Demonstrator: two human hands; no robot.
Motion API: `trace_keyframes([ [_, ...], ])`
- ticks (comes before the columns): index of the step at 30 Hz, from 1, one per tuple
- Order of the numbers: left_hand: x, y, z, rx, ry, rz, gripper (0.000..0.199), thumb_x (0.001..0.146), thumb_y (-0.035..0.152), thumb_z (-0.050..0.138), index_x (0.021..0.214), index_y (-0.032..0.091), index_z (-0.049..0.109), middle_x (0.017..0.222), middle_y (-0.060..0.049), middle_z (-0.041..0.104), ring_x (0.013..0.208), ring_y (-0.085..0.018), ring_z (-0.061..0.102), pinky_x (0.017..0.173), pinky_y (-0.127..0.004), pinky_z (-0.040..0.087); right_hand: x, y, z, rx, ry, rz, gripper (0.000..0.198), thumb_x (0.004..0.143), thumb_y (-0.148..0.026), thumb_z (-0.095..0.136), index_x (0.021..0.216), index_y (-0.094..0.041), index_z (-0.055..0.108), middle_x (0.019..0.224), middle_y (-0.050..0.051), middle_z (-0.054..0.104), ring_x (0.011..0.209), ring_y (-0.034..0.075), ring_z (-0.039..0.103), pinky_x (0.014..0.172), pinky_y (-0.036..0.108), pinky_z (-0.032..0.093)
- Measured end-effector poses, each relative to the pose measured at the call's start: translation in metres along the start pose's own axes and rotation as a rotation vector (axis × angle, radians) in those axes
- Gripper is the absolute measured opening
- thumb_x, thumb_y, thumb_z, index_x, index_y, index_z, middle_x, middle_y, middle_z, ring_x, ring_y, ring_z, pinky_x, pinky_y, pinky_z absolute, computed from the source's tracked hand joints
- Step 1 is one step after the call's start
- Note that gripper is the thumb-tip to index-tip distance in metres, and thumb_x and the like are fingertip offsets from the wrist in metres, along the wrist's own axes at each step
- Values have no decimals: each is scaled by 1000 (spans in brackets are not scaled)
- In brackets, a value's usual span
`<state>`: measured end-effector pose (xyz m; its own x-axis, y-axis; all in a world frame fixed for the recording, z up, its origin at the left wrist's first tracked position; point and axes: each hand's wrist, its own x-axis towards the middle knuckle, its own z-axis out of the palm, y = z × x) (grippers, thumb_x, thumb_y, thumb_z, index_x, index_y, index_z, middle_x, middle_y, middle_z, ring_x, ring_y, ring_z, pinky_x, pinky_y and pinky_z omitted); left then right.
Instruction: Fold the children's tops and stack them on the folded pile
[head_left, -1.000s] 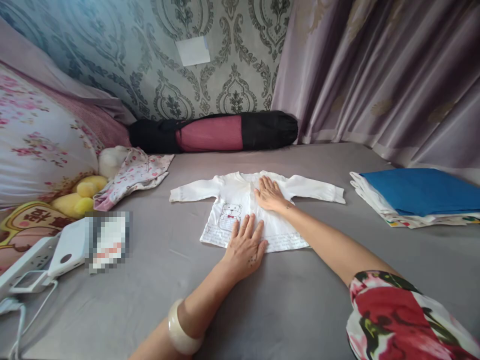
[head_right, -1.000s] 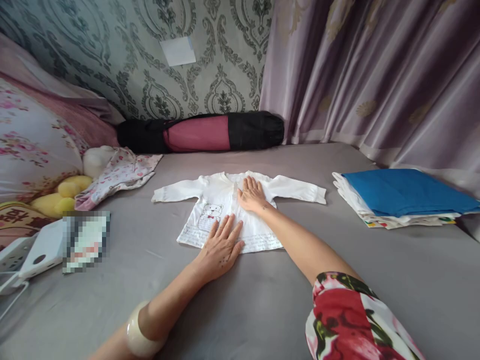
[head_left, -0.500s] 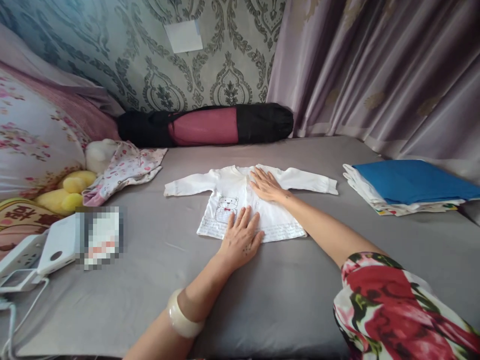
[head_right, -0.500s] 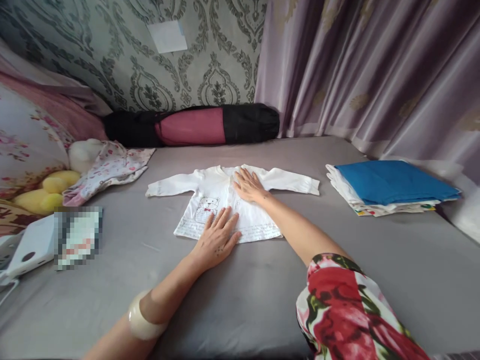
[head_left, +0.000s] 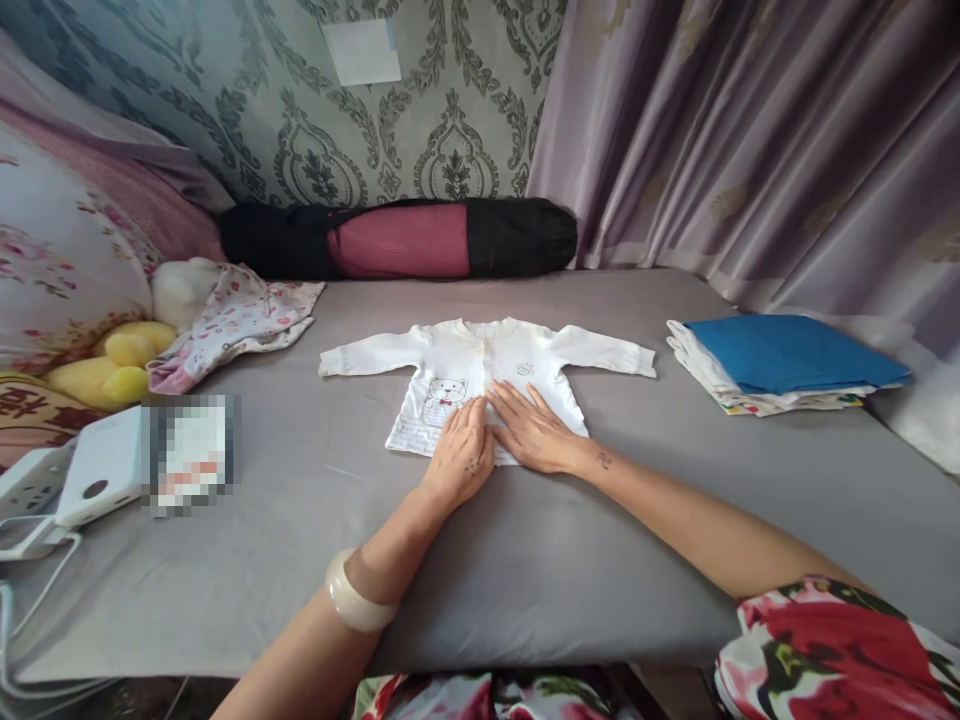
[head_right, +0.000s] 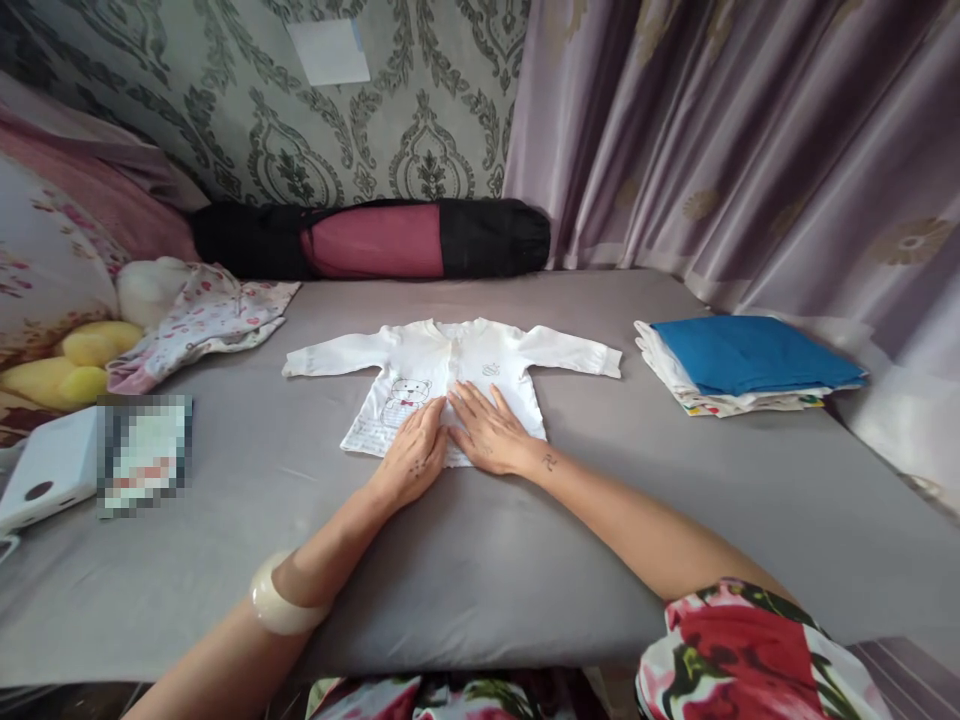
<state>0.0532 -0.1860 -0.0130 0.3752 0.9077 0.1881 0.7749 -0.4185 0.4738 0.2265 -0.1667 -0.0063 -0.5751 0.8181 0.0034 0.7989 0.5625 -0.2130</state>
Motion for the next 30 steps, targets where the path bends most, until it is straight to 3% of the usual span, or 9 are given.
trace_keyframes([
  [4,-3,5,-2,56,-68,-9,52,94,20,28,145,7,31,150,-19,42,143,-25,33,118,-47,26,-13,-13,-1,24,-31,-49,63,101,-39,19,155,-7,17,161,15,14,149,24,9,121,51,10],
  [7,-5,10,-5,125,-142,-37,53,99,30,27,148,10,30,155,-15,36,146,-27,25,120,-51,21,-18,-12,0,17,-19,-11,63,100,-39,21,155,-8,19,161,13,17,149,23,11,122,48,11],
  [13,-7,13,-10,233,-241,-19,55,99,39,32,148,15,35,159,-12,26,148,-30,18,119,-56,17,-25,14,4,-85,46,222,63,99,-40,17,153,-9,26,161,12,18,149,24,14,122,46,13],
  [18,-7,13,-11,233,-232,-14,55,99,38,33,147,13,37,159,-13,28,148,-31,19,119,-56,17,-33,37,2,-142,60,415,68,98,-44,20,152,-4,27,160,15,18,148,27,16,120,45,17],
  [21,-7,13,-9,215,-205,-13,55,98,39,34,146,12,38,157,-15,31,147,-29,22,119,-54,20,-29,34,-3,-157,57,486,68,97,-42,21,151,-1,30,159,18,20,148,30,18,120,50,13],
  [25,-7,9,-5,224,-68,-36,54,99,42,32,141,10,43,152,-18,40,145,-29,30,117,-51,26,-4,9,-13,-85,75,285,63,99,-36,17,151,-4,29,160,14,19,149,25,12,121,47,5],
  [28,-7,0,-3,300,74,-103,52,99,40,31,137,8,46,148,-21,44,143,-32,32,116,-53,26,27,-7,-16,73,-16,109,64,100,-39,12,154,-8,22,162,9,16,150,19,9,122,43,9],
  [30,-8,-5,-4,344,90,-151,54,98,40,34,137,5,46,148,-23,43,143,-35,32,116,-53,27,49,-12,-14,138,-84,66,65,100,-42,10,155,-9,21,162,8,17,150,19,10,121,43,9],
])
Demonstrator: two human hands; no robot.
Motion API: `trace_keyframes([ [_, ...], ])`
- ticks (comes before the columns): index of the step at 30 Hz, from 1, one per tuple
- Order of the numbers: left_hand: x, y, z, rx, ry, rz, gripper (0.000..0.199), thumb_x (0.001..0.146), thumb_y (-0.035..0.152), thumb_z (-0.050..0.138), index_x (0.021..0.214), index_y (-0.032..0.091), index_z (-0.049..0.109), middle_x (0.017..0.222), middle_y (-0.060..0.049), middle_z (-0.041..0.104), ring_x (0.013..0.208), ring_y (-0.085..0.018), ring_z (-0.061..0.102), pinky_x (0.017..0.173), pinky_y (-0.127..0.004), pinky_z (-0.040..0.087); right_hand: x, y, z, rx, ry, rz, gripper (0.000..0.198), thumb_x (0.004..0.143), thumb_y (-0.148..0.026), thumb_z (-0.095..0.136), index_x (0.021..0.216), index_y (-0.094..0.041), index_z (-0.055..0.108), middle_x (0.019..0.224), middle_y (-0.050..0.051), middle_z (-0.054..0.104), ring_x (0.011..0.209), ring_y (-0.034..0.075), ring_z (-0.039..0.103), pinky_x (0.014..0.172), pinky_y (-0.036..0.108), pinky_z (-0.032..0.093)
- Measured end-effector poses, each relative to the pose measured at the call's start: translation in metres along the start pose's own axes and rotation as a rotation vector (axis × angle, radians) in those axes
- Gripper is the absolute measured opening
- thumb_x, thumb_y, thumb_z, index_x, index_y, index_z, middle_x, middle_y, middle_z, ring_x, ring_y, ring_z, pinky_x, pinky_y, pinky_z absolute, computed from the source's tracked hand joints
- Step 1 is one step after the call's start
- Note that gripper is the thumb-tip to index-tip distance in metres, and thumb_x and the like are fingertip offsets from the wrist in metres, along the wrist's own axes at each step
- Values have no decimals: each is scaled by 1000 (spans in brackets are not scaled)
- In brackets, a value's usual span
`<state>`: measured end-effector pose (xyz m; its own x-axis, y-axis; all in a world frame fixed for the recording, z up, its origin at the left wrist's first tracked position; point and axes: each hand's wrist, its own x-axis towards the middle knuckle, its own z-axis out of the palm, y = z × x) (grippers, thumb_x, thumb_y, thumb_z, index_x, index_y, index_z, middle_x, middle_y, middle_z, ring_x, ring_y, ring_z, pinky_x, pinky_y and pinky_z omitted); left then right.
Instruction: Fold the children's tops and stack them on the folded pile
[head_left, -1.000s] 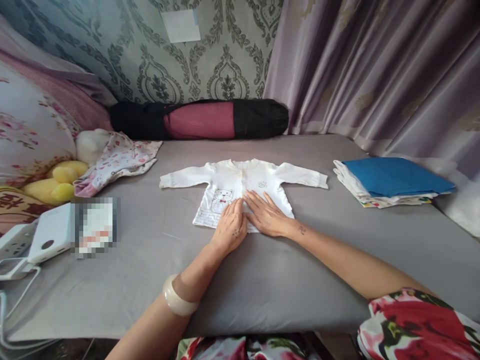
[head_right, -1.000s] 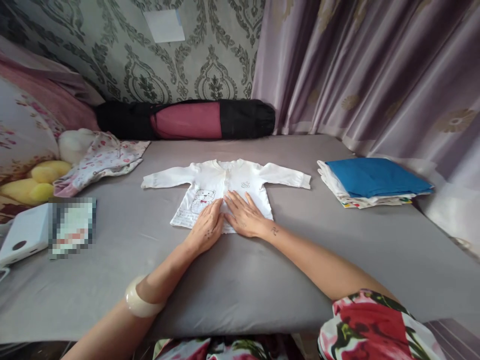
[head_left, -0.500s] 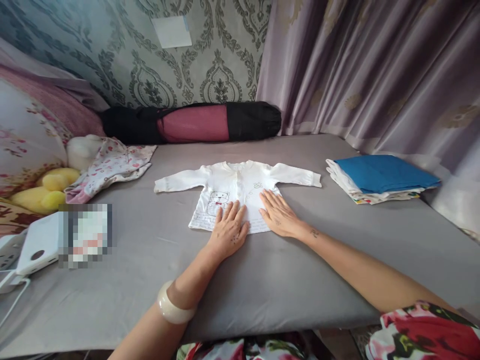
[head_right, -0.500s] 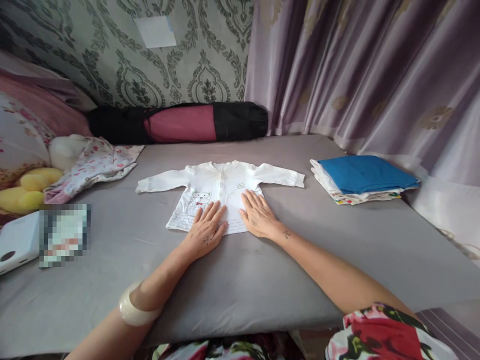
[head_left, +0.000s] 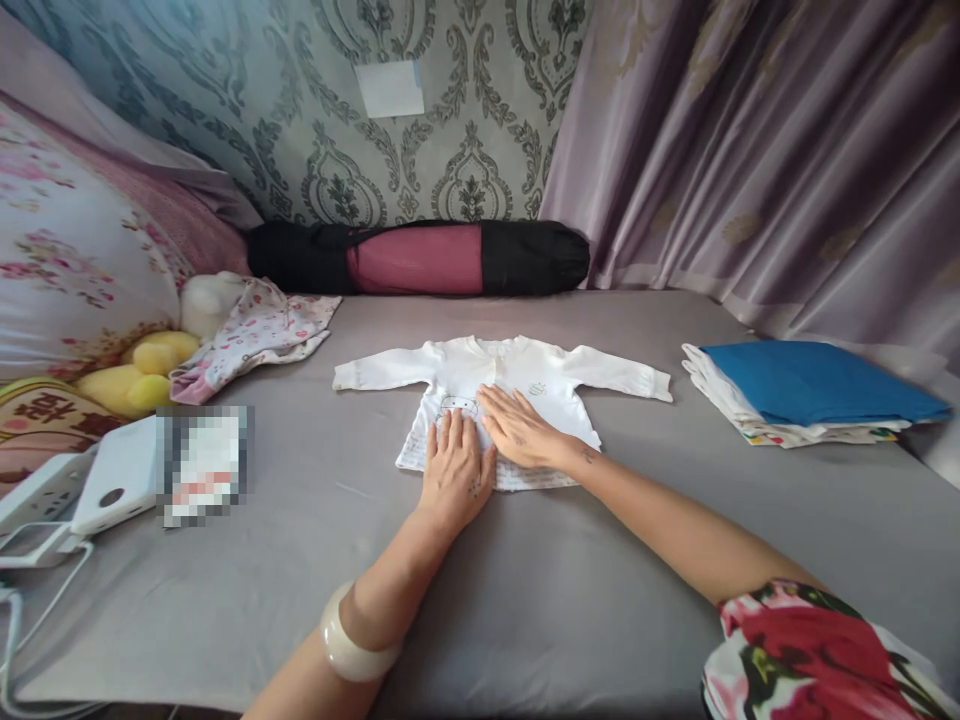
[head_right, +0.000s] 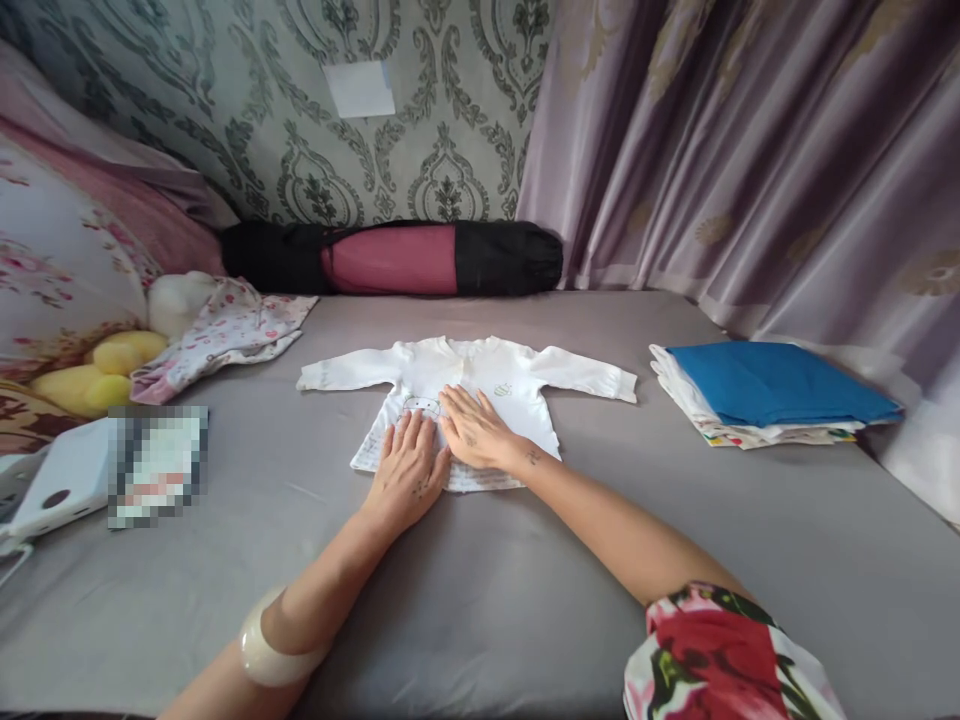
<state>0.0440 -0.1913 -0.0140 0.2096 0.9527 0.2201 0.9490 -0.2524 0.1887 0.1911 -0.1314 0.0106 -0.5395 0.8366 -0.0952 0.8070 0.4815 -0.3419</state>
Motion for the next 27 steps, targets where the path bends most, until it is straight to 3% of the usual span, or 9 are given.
trace_keyframes([
  [6,-1,-6,-4,29,-87,-28,58,95,41,42,139,3,43,150,-24,40,142,-37,32,113,-54,31,64,1,0,-83,-22,40,64,99,-40,14,153,-8,27,161,10,19,149,21,12,121,46,4],
  [13,5,-18,-10,-27,27,-2,41,94,42,46,124,15,54,136,-16,56,127,-31,51,102,-46,43,124,6,1,-167,65,171,64,99,-38,17,152,-3,26,161,13,19,149,24,14,121,45,6],
  [18,12,-32,-24,7,35,-219,33,96,38,43,119,19,56,126,-13,60,110,-30,56,87,-43,47,150,4,5,-132,129,261,67,99,-41,17,152,-1,24,161,15,17,149,26,11,120,44,7],
  [23,21,-53,-35,9,-30,-431,29,94,35,45,113,18,58,116,-15,63,107,-32,57,85,-44,44,158,2,9,-87,215,301,65,99,-41,17,151,-3,28,161,15,20,148,27,12,119,46,7],
  [27,23,-65,-39,-90,-93,-505,22,94,33,47,106,19,58,100,-9,69,99,-27,63,82,-37,43,154,0,11,-90,274,269,63,99,-40,20,150,-5,32,160,15,23,148,25,15,119,45,8],
])
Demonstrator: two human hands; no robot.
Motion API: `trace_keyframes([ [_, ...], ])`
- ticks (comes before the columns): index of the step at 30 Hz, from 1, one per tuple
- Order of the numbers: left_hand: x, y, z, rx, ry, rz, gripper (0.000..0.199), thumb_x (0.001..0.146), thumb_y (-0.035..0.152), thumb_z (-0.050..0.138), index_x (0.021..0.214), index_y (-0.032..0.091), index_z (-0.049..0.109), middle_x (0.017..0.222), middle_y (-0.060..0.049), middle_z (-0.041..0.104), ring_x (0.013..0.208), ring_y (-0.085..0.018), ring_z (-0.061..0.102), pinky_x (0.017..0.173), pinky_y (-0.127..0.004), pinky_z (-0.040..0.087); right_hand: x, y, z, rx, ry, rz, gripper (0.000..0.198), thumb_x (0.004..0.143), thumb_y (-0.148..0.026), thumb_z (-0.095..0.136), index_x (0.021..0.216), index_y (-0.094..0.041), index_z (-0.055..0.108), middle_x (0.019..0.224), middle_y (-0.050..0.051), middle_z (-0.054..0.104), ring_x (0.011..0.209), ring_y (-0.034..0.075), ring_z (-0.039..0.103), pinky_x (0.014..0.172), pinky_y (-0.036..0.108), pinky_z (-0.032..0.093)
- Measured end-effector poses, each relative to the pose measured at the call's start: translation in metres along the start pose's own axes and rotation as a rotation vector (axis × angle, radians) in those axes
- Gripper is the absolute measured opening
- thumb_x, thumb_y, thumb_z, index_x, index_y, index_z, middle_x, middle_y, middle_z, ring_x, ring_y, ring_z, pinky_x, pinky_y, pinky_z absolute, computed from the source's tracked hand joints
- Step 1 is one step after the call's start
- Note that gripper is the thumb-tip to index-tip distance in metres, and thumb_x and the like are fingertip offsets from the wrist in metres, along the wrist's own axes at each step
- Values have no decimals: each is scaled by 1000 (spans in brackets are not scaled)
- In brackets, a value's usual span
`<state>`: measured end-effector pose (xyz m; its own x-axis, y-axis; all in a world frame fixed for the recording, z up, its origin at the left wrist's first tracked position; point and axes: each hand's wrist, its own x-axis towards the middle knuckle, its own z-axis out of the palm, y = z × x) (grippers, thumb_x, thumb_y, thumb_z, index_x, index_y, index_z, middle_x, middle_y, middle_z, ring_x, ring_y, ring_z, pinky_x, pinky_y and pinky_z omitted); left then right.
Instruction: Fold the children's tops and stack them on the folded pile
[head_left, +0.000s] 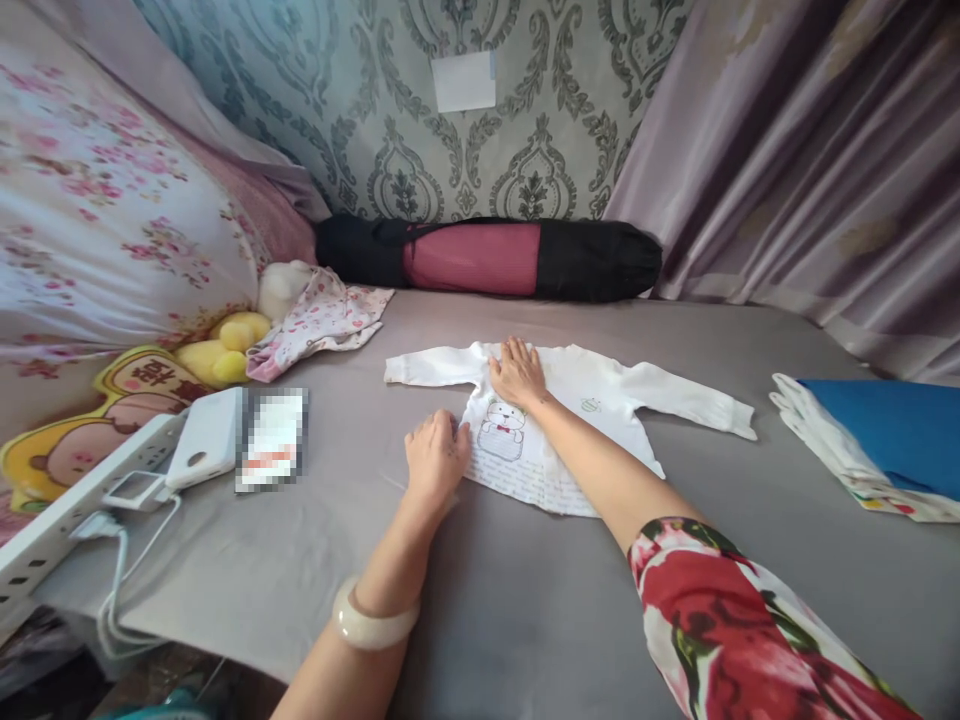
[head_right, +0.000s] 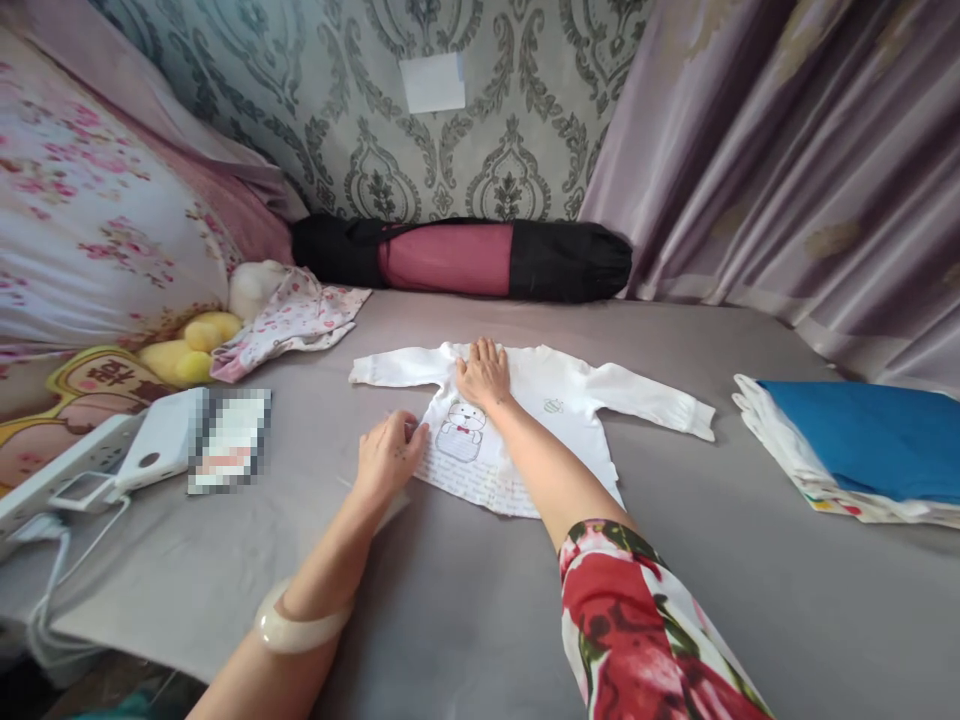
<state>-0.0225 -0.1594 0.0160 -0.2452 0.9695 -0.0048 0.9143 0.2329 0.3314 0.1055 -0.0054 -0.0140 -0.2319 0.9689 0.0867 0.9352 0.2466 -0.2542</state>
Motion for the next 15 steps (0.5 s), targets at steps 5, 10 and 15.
trace_keyframes([
  [5,2,-6,-5,-129,-117,-66,19,94,35,46,100,22,59,94,-6,71,92,-23,65,73,-31,43,-17,-6,-4,-17,-94,5,67,99,-42,17,152,-2,22,162,16,13,149,27,9,119,47,7],
  [10,3,-10,-11,-173,-158,-81,19,91,36,48,92,22,61,95,-6,71,92,-23,65,71,-30,44,-49,-20,-4,-14,-134,9,68,100,-43,16,152,0,21,162,17,12,149,28,8,119,47,6],
  [15,4,-18,-13,-176,-185,-52,19,86,35,51,88,21,64,91,-7,71,88,-22,65,71,-29,45,-83,-37,-2,-11,-98,-9,65,99,-40,21,151,0,25,161,19,16,149,29,11,119,48,6],
])
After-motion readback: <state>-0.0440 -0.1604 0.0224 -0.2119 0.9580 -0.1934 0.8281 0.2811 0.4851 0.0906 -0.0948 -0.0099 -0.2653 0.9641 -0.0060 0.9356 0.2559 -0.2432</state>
